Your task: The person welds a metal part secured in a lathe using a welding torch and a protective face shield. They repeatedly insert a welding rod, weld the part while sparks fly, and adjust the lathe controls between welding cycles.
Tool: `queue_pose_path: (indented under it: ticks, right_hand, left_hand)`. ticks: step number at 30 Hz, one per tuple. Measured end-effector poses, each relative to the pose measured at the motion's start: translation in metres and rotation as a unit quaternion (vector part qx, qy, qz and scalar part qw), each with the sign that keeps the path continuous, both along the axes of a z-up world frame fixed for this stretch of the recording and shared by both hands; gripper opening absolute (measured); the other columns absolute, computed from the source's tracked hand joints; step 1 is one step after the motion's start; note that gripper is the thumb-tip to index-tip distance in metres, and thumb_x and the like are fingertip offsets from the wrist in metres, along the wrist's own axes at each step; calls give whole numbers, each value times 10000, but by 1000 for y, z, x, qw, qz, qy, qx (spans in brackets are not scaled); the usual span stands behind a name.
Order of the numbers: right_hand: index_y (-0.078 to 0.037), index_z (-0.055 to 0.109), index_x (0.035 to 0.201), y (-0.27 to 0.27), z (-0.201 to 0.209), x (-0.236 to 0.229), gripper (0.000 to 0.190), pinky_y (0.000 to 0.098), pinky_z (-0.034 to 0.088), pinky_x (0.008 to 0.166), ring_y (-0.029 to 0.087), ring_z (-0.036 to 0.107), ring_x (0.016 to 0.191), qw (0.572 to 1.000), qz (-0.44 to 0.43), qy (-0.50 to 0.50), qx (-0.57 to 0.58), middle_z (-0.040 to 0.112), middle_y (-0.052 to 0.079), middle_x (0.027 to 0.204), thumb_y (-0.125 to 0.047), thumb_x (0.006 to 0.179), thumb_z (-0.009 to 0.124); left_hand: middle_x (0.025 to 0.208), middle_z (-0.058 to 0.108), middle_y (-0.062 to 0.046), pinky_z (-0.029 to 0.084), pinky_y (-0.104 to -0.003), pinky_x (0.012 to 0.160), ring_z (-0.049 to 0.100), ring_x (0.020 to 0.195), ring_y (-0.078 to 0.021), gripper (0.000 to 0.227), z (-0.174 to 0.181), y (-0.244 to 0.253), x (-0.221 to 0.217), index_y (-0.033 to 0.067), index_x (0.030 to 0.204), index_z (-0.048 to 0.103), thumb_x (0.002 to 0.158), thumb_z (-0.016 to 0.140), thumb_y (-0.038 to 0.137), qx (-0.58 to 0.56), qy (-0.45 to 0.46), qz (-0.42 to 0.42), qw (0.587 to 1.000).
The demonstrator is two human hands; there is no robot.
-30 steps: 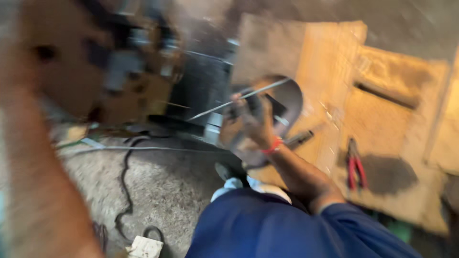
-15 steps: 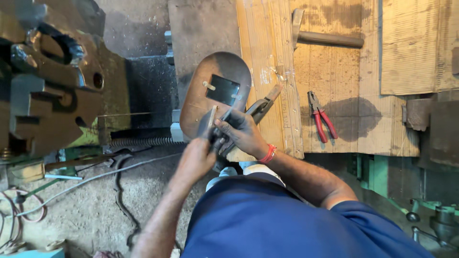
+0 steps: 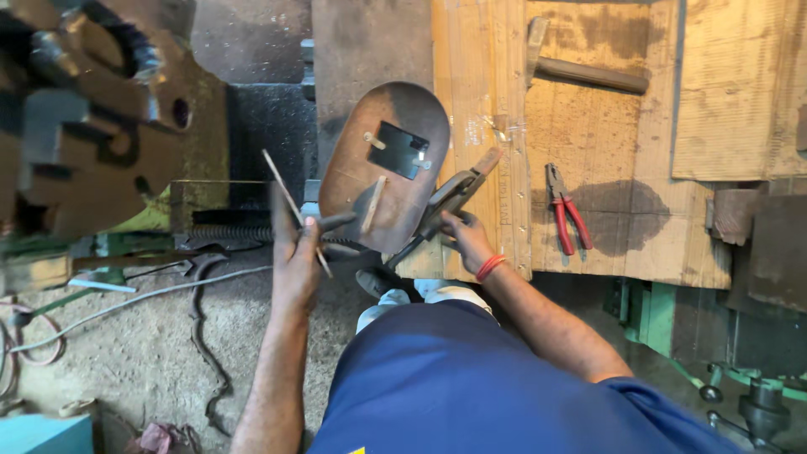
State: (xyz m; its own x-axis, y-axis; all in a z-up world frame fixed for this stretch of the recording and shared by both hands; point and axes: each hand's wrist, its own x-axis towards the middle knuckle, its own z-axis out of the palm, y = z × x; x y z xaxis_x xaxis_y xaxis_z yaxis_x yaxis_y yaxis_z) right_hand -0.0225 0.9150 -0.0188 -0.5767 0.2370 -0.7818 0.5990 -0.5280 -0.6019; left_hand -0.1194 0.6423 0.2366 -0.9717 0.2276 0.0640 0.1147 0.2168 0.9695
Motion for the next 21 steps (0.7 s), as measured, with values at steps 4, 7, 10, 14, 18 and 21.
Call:
queue_pose_path:
  ticks: [4, 7, 10, 14, 18, 21]
  right_hand:
    - [-30, 649, 1241, 11, -29, -19, 461, 341, 586, 698, 197, 676, 869, 999, 1, -13, -34, 719, 79, 1064, -346, 926, 762]
    - [-78, 669, 1189, 14, -36, -26, 388, 307, 528, 645, 163, 678, 836, 998, 20, -35, 37, 730, 42, 1020, -340, 921, 765]
    - [-86, 686, 1203, 6, -38, -20, 309, 358, 502, 662, 193, 635, 837, 997, -62, 40, -2, 710, 33, 1007, -310, 996, 737]
    - [-146, 605, 1250, -11, -11, 9, 317, 436, 577, 835, 186, 673, 1015, 979, -168, 105, -57, 689, 11, 1108, -225, 948, 662]
    - [-119, 573, 1323, -18, 39, 36, 385, 427, 553, 963, 208, 647, 1117, 959, -74, 238, -136, 668, 51, 1190, -184, 954, 661]
    - [-47, 542, 1398, -24, 74, 30, 407, 414, 523, 1035, 247, 642, 1173, 930, -28, 316, -188, 659, 105, 1255, -190, 1032, 649]
  left_hand:
    - [1246, 714, -253, 540, -344, 950, 702, 1055, -269, 518, 6, -5, 8, -69, 1509, 556, 1159, 409, 284, 141, -246, 32, 958]
    - [1242, 715, -230, 561, -406, 943, 727, 1087, -305, 613, 10, -12, 11, -17, 1454, 461, 1050, 314, 419, 386, -314, -32, 867]
    - [1285, 710, -195, 547, -433, 987, 712, 1143, -311, 530, 13, -17, 8, -11, 1437, 464, 973, 483, 244, 387, -295, -26, 874]
    - [1127, 745, -235, 573, -436, 920, 745, 1053, -352, 440, 20, -29, 5, -36, 1269, 589, 1074, 506, 350, 122, -155, 18, 980]
    - [1041, 751, -197, 536, -471, 854, 714, 1015, -384, 318, 27, -51, 2, 77, 1118, 714, 1026, 565, 342, -291, -118, -62, 947]
    - [1047, 706, -226, 515, -518, 816, 663, 964, -439, 251, 31, -61, 12, 113, 1047, 757, 983, 624, 317, -432, -74, -75, 896]
